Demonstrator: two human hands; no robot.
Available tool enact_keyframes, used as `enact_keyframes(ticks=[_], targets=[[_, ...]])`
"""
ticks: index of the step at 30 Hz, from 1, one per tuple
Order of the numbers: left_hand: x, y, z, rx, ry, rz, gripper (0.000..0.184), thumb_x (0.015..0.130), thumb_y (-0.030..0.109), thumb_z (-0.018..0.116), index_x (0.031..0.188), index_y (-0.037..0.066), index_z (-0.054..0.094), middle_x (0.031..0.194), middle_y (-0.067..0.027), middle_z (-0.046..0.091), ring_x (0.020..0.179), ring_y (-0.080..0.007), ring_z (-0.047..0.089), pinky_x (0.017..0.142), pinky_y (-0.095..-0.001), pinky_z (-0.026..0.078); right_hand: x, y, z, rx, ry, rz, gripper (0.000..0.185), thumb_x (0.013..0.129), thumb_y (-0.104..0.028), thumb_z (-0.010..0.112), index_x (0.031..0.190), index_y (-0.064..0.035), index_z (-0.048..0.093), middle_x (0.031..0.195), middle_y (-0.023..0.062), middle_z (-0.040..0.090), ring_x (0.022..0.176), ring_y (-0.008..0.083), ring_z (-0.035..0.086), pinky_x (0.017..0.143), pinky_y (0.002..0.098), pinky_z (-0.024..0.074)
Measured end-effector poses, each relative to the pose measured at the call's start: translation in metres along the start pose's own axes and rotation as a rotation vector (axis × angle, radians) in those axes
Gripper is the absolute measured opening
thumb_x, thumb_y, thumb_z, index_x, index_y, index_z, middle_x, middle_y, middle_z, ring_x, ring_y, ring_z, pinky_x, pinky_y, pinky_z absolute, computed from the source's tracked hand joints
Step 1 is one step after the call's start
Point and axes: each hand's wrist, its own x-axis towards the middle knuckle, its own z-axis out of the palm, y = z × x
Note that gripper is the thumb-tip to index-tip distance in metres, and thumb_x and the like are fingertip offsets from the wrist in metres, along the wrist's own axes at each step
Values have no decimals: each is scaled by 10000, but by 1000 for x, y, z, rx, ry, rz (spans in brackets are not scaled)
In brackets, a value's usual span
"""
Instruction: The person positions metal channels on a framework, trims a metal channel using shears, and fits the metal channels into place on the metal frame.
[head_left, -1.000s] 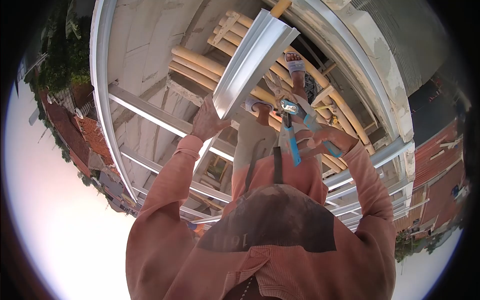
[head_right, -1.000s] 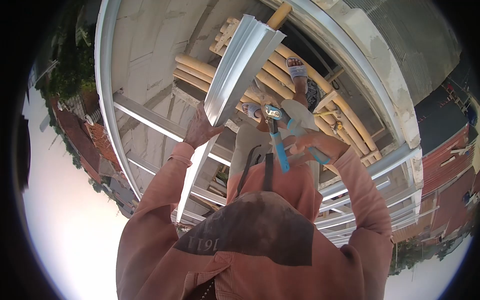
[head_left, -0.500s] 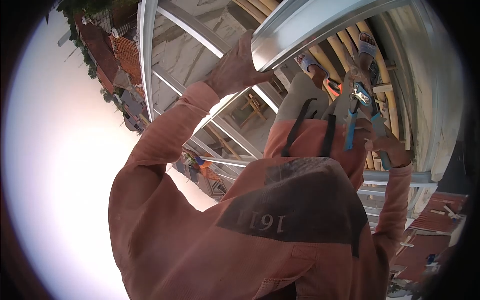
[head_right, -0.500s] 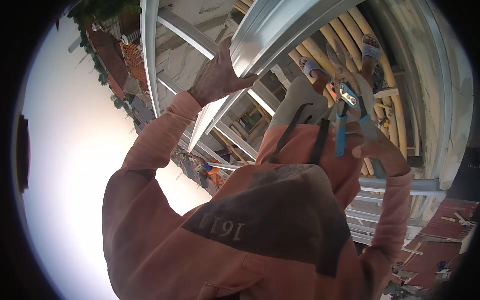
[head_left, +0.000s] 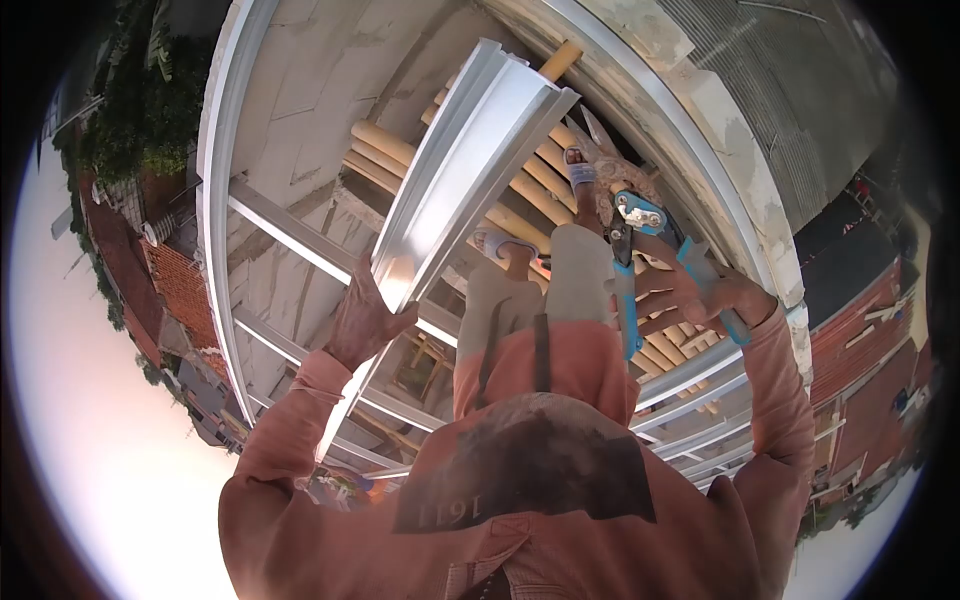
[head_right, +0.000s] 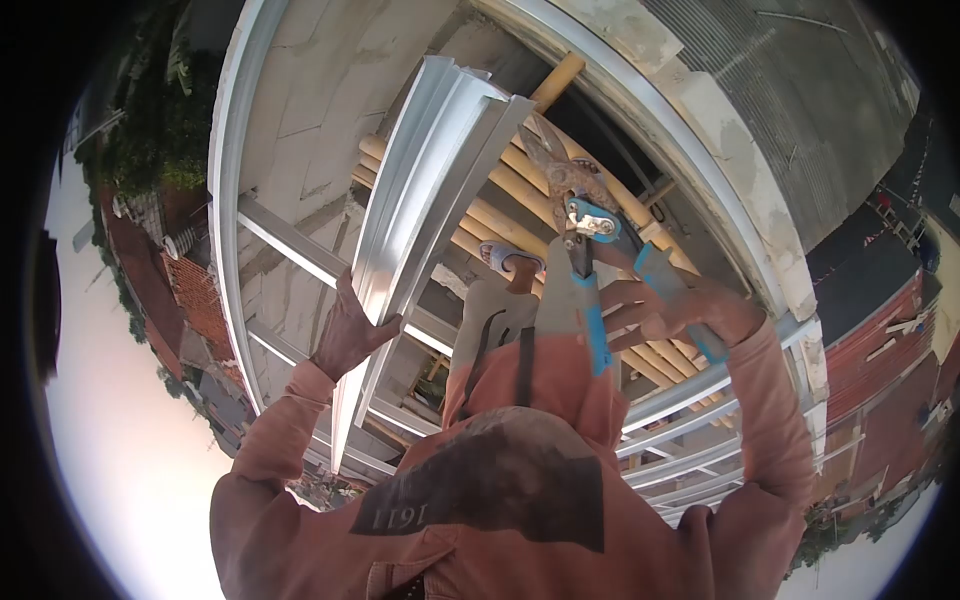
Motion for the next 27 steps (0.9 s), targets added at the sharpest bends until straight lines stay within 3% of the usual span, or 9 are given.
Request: enact_keyframes(ticks=[5,7,9,15,18,21,27], targets=[[-5,-2,5,76,80,41,967,782,281,800,1441,-139,230,1355,-375,441,1289,-501,483,1102,-497,416,-1,-17,1,-51,19,-6,1009,802,-157,699,1623,-55,121,1415,284,511,1289,428,550,1113,549,419],[-7,-3,6,53,88,71,937,773,264,802,1429,-127,258,1308,-349,469,1247,-484,507,1079,-495,429,1,-32,23,-16,-111,-50,954,836,-135,663,1623,-49,131,1408,269,523,1293,401,553,1120,532,414],[-4,-1,4,2,84,125,909,764,244,804,1416,-114,281,1260,-321,492,1205,-465,527,1057,-495,438,-1,-42,28,-70,-58,-18,939,841,-132,658,1621,-47,143,1399,263,535,1284,390,563,1109,523,429],[-2,-4,4,18,71,105,906,756,215,789,1419,-103,259,1243,-311,493,1200,-457,524,1052,-483,442,-1,-49,25,-120,-44,54,1025,791,-191,702,1617,-41,115,1446,302,488,1298,438,546,1102,588,419],[1,-7,5,37,57,67,932,747,209,785,1426,-109,232,1255,-329,484,1188,-468,531,1049,-484,445,-4,-51,32,-84,48,60,914,844,-165,636,1612,-42,155,1454,273,495,1301,422,548,1088,580,431],[8,-12,8,76,48,57,951,735,203,782,1429,-118,216,1264,-352,479,1176,-482,541,1041,-495,450,3,-45,39,-28,186,80,828,924,-191,612,1621,-62,184,1418,192,542,1269,336,576,1076,506,460],[13,-12,16,35,63,66,937,729,188,772,1420,-129,223,1260,-373,482,1175,-494,546,1014,-494,462,5,-56,79,175,203,73,805,947,-264,641,1603,-34,237,1386,168,538,1213,338,597,1033,521,475]])
